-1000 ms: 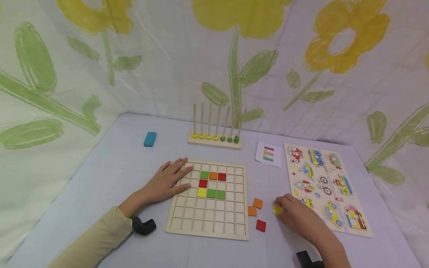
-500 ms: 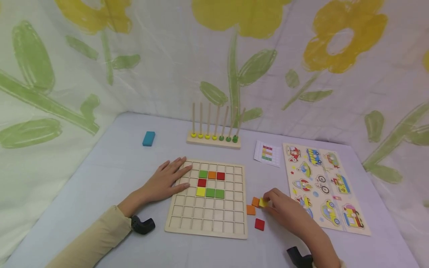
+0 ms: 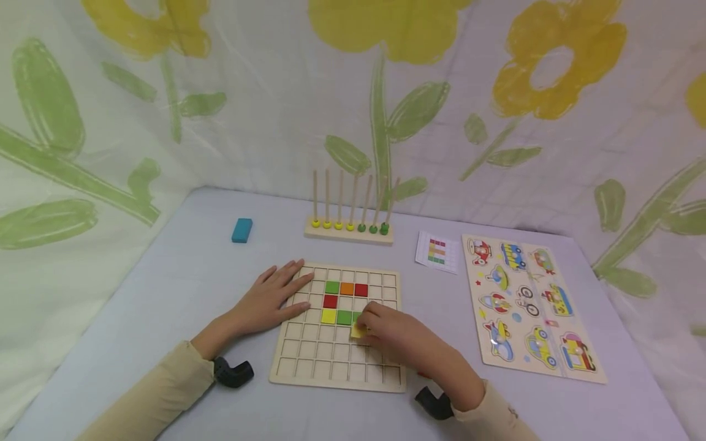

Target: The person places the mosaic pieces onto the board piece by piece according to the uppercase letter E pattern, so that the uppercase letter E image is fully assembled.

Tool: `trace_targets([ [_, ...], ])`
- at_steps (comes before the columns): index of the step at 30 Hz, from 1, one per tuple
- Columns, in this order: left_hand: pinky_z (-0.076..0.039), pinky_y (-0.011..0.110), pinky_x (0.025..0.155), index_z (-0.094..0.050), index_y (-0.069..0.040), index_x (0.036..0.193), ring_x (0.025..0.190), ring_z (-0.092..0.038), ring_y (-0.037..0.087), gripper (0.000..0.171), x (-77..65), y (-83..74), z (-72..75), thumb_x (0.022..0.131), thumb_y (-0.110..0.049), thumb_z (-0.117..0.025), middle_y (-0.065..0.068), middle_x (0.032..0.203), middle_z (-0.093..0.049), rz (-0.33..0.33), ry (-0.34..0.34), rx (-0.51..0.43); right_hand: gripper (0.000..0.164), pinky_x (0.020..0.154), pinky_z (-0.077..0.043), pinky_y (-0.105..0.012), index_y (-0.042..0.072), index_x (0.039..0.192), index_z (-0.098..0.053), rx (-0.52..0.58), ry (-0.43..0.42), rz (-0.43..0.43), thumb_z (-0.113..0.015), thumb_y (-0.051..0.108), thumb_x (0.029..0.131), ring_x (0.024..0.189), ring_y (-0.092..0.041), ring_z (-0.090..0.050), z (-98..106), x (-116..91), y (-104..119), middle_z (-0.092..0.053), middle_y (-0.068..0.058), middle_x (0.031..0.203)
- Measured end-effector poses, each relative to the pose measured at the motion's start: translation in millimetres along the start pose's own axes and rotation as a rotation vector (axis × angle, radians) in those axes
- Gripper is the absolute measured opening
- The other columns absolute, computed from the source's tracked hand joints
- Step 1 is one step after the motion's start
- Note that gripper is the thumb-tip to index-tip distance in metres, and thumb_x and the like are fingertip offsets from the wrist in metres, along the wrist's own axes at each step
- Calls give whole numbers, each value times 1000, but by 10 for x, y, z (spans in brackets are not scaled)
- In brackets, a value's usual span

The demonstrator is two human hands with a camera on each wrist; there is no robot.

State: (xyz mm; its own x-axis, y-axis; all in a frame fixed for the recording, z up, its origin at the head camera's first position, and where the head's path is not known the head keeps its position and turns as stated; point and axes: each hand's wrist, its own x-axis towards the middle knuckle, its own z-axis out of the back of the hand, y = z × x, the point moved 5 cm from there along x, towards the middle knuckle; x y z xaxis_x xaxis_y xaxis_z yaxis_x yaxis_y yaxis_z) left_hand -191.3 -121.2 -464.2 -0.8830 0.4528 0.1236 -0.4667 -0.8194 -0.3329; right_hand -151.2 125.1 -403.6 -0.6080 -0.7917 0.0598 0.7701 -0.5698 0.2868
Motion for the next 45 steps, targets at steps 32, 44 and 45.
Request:
trace_targets([
  [32, -13, 51, 117, -35, -24, 149, 147, -17, 24, 65, -13, -31, 36, 95, -57, -46, 6, 159, -22, -2, -8, -26, 14, 80, -51, -19, 20, 107, -64, -22, 99, 69, -63, 27, 94, 88, -3, -56, -241, 447, 275, -57, 11, 104],
  [44, -12, 50, 118, -34, -25, 150, 147, -16, 24, 66, -8, -17, 26, 95, -61, -42, 5, 159, -21, 6, 4, -12, 20, 82, -52, -22, 21, 111, -63, -30, 65, -7, -66, 26, 92, 92, -4, -57, -63, 306, 119, -59, 11, 105],
  [45, -12, 50, 118, -34, -25, 150, 147, -16, 24, 66, -7, -16, 27, 95, -61, -42, 5, 159, -21, 5, 5, -11, 20, 82, -52, -23, 21, 111, -63, -24, 55, -41, -67, 25, 91, 93, -4, -58, -8, 257, 64, -59, 11, 106],
])
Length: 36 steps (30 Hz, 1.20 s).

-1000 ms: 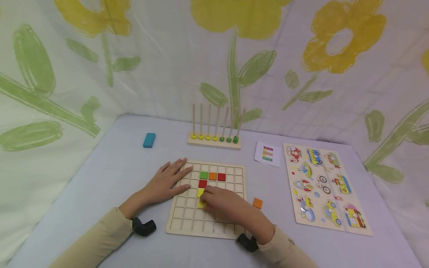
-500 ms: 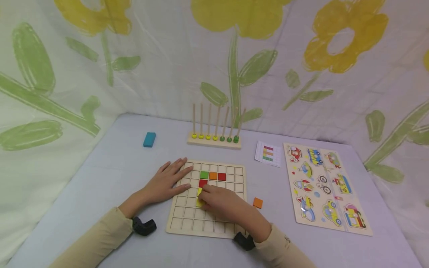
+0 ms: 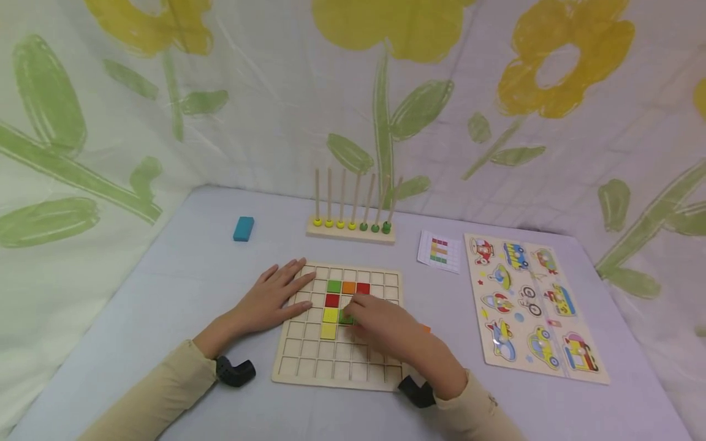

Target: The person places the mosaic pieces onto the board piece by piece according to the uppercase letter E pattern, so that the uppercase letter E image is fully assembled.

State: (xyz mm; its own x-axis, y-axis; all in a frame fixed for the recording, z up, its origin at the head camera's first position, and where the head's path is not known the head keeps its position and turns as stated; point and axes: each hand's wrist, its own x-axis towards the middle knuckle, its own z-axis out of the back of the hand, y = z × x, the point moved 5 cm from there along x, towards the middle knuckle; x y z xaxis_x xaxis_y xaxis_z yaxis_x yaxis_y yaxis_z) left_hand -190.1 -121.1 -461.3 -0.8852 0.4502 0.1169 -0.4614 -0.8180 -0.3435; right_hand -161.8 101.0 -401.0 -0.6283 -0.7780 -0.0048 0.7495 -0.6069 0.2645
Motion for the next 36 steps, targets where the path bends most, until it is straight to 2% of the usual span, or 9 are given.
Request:
trace_targets([
  [3, -12, 50, 118, -34, -25, 150, 148, -16, 23, 66, -4, 8, -5, 95, -60, -42, 5, 160, -20, 0, -2, 1, 23, 82, -53, -26, 19, 112, -63, 24, -8, -117, -68, 23, 90, 95, -7, -60, 156, -189, -204, -60, 10, 108],
  [8, -12, 50, 118, -34, -25, 150, 148, -15, 23, 66, 4, 15, -9, 94, -61, -42, 5, 160, -20, -2, -4, 1, 27, 78, -54, -29, 17, 115, -62, 82, 53, -327, -69, 21, 89, 96, -13, -61, 307, -554, -544, -61, 7, 110],
  [12, -12, 49, 118, -34, -25, 150, 148, -14, 23, 67, 13, 19, -12, 94, -61, -42, 5, 160, -20, 1, 1, 3, 25, 76, -53, -29, 17, 111, -63, 93, 125, -395, -71, 18, 87, 92, -13, -59, 276, -753, -707, -61, 7, 104],
  [17, -12, 50, 118, -34, -24, 150, 148, -15, 24, 67, 9, 17, -12, 94, -60, -43, 6, 160, -20, -1, -2, -1, 23, 76, -52, -29, 19, 108, -64, 114, 177, -447, -71, 17, 86, 89, -10, -55, 134, -845, -818, -58, 10, 100],
  [25, -11, 49, 118, -33, -26, 150, 148, -14, 23, 67, 4, 29, -22, 94, -61, -42, 4, 160, -19, 7, -5, 3, 26, 76, -52, -30, 17, 109, -63, 67, 126, -437, -72, 19, 85, 85, -9, -53, 77, -810, -907, -57, 9, 98],
  [32, -10, 48, 118, -33, -26, 150, 148, -14, 22, 67, 8, 29, -33, 94, -62, -42, 4, 160, -19, 10, 2, -1, 22, 78, -53, -30, 15, 108, -66, 12, 76, -338, -71, 20, 87, 84, -5, -55, 104, -786, -885, -60, 9, 100],
  [36, -10, 48, 118, -33, -26, 150, 148, -13, 22, 68, 7, 32, -38, 94, -62, -42, 4, 160, -18, 9, 4, -3, 22, 77, -53, -28, 17, 110, -64, 7, 53, -326, -69, 22, 89, 85, -4, -56, 116, -737, -845, -60, 11, 101],
])
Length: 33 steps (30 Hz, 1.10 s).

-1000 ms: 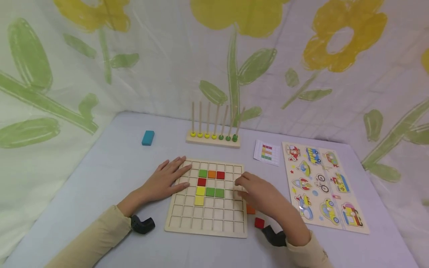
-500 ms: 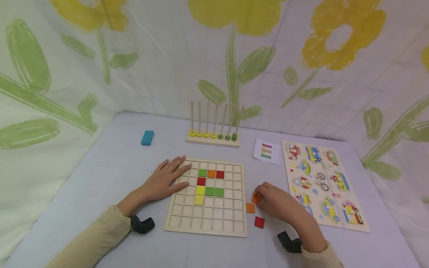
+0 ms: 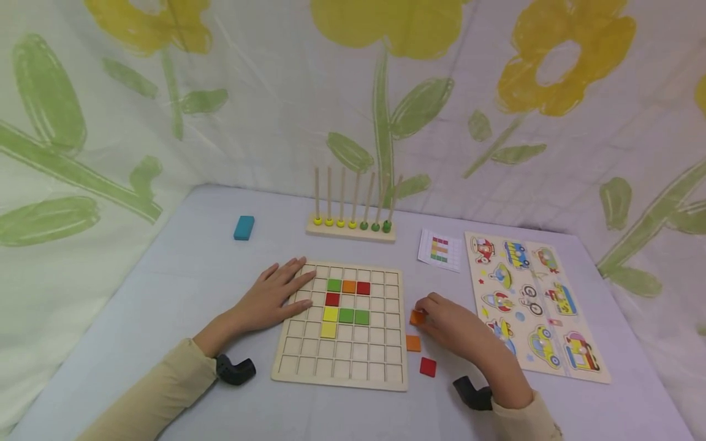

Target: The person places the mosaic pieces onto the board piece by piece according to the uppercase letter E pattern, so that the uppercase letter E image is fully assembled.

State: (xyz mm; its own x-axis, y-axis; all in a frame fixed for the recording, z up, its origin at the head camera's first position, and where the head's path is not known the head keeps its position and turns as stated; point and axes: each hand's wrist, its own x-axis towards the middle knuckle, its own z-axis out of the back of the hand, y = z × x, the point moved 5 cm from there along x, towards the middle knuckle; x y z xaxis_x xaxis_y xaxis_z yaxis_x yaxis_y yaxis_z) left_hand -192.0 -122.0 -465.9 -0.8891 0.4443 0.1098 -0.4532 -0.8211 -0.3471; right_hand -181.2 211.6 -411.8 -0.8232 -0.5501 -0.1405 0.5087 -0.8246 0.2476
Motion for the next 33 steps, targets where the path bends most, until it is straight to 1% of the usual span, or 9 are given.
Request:
trace_targets([
  [4, -10, 48, 118, -32, -26, 150, 148, -13, 21, 67, -3, -2, -1, 94, -62, -42, 3, 160, -18, 0, 0, 2, 21, 75, -53, -24, 21, 108, -62, 50, 3, -4, -69, 25, 89, 86, -5, -56, 24, 57, 141, -58, 14, 101],
  [7, -11, 49, 118, -33, -26, 150, 148, -14, 22, 67, -7, -10, 7, 94, -62, -42, 4, 160, -19, -3, -5, 1, 20, 75, -53, -22, 22, 107, -62, 53, -10, 43, -69, 27, 89, 84, -3, -54, 31, 105, 313, -58, 14, 100],
  [10, -11, 49, 118, -34, -26, 150, 148, -15, 23, 67, -11, -20, 12, 94, -61, -43, 5, 160, -20, -6, -7, -4, 18, 72, -52, -20, 22, 105, -63, 33, -27, 122, -69, 26, 89, 79, -1, -52, 16, 147, 499, -57, 15, 98],
  [15, -11, 49, 118, -33, -25, 150, 148, -15, 23, 67, -6, -33, 14, 94, -60, -44, 5, 160, -20, -4, -2, -9, 13, 69, -50, -18, 21, 100, -65, 16, -78, 293, -70, 25, 88, 78, -1, -53, -39, 193, 795, -58, 14, 96],
  [17, -10, 49, 118, -33, -25, 150, 148, -15, 23, 67, -3, -37, 16, 94, -60, -44, 5, 160, -20, -2, 0, -11, 12, 71, -51, -18, 21, 99, -65, 4, -93, 351, -69, 26, 89, 80, -1, -56, -73, 206, 898, -59, 14, 98],
  [20, -11, 49, 118, -34, -25, 150, 148, -15, 23, 66, -5, -43, 28, 94, -59, -44, 5, 160, -20, -8, -2, -14, 11, 73, -50, -16, 22, 98, -65, -3, -96, 412, -69, 27, 90, 82, 0, -56, -137, 230, 1015, -59, 15, 99],
  [22, -11, 49, 118, -34, -25, 150, 148, -15, 23, 66, -6, -46, 36, 94, -59, -44, 5, 159, -20, -11, -3, -14, 12, 75, -50, -16, 23, 99, -66, 16, -79, 425, -68, 28, 90, 85, 1, -57, -180, 245, 1074, -60, 16, 101],
  [26, -12, 50, 118, -35, -24, 150, 147, -16, 24, 66, -6, -55, 51, 94, -59, -44, 6, 159, -21, -17, -7, -20, 13, 77, -50, -16, 23, 101, -66, 34, -82, 474, -69, 29, 89, 85, 0, -57, -233, 257, 1190, -60, 15, 101],
  [33, -12, 50, 118, -34, -25, 150, 147, -16, 23, 66, -6, -44, 46, 95, -60, -43, 5, 159, -21, -14, -5, -9, 12, 73, -48, -14, 22, 101, -65, -25, -98, 551, -67, 27, 90, 82, 0, -54, -275, 263, 1352, -58, 14, 98],
])
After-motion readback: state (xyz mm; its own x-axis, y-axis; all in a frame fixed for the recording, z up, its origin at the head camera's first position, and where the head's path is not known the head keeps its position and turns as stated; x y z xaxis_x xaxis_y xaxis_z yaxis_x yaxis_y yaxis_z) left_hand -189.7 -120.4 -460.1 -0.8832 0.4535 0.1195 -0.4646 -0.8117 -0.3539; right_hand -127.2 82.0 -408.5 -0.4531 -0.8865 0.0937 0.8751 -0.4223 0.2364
